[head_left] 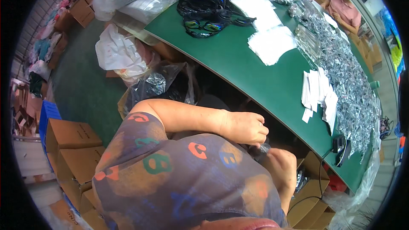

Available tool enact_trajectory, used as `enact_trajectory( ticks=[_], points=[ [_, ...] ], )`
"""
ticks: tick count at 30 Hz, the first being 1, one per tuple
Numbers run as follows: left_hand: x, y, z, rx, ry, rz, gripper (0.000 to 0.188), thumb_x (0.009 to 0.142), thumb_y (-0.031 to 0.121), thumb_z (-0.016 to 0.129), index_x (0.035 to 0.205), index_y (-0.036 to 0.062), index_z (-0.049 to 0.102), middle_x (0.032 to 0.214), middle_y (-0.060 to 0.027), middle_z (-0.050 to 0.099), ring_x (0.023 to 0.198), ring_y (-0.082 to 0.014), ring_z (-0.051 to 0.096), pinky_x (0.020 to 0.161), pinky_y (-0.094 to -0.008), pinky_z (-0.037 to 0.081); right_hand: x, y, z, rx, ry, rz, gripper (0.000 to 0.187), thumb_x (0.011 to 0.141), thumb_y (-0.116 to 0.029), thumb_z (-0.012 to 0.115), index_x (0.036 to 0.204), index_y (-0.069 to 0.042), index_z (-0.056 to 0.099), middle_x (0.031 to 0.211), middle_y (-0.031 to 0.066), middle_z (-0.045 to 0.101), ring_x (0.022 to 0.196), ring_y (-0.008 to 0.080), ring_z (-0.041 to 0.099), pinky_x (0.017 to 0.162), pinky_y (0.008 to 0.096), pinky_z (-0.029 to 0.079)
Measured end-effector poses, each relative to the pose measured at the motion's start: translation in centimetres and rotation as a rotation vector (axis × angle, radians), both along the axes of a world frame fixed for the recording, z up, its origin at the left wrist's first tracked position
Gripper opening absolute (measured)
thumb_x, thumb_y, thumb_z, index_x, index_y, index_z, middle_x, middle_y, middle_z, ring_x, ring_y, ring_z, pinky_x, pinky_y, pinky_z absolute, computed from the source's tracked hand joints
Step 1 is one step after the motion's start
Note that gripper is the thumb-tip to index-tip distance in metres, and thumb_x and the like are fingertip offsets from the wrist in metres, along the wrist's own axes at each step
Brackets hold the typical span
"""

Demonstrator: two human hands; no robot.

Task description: Packaging swimming goggles into small plastic bags.

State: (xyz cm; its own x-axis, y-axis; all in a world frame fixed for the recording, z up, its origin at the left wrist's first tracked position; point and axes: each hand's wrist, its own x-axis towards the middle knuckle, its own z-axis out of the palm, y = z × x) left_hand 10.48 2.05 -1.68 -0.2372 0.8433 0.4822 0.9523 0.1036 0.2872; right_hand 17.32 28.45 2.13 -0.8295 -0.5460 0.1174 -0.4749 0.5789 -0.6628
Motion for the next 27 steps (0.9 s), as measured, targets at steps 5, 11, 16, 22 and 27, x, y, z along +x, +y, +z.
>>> enact_trajectory(
  ticks=[5,11,16,22,27],
  points=[
    [-3.3,-5.1,-1.1,0.078,-0.190,0.240,0.012,0.094,0.020,0.070,0.091,0.0089,0.067,0.090,-0.0080,0.065,0.087,-0.0303,0.065,0.081,-0.0408,0.054,5.6,11.9,2.5,-0.013,-0.282,-0.481,0.011,0.088,0.001,0.072,0.098,0.003,0.071,0.082,0.0081,0.070,0.074,0.0137,0.063,0.069,0.0271,0.052],
    [-11.9,-11.8,3.9,0.340,0.021,0.586,0.007,0.094,0.013,0.068,0.091,0.0066,0.071,0.089,-0.0106,0.069,0.083,-0.0294,0.069,0.073,-0.0387,0.055,12.9,21.7,3.6,0.303,-0.414,-1.036,0.036,0.091,-0.012,0.076,0.122,0.003,0.066,0.085,0.0039,0.066,0.073,0.0115,0.058,0.066,0.0272,0.048],
    [-20.5,-15.9,3.3,0.029,0.406,0.963,0.007,0.090,0.013,0.069,0.093,0.0085,0.073,0.092,-0.0060,0.068,0.089,-0.0286,0.066,0.075,-0.0404,0.052,7.6,16.5,0.4,0.340,-0.123,-0.873,0.038,0.091,-0.018,0.077,0.124,-0.004,0.067,0.072,0.0080,0.060,0.063,0.0173,0.052,0.062,0.0332,0.048],
    [-27.0,-17.4,1.0,-0.552,0.506,1.141,0.016,0.078,0.013,0.068,0.088,0.0048,0.076,0.124,-0.0137,0.065,0.125,-0.0308,0.056,0.098,-0.0504,0.044,1.1,8.4,-0.6,0.217,-0.073,-0.598,0.034,0.088,-0.017,0.078,0.118,-0.005,0.069,0.077,0.0124,0.064,0.066,0.0232,0.061,0.065,0.0344,0.052],
    [-25.2,-15.7,6.5,-0.481,0.633,1.014,0.020,0.085,0.012,0.062,0.097,0.0042,0.076,0.140,-0.0129,0.061,0.146,-0.0306,0.042,0.116,-0.0604,0.028,-1.7,4.5,-0.5,0.079,0.075,-0.406,0.032,0.087,-0.016,0.079,0.115,-0.004,0.070,0.086,0.0136,0.068,0.069,0.0248,0.064,0.066,0.0342,0.053]
  ],
)
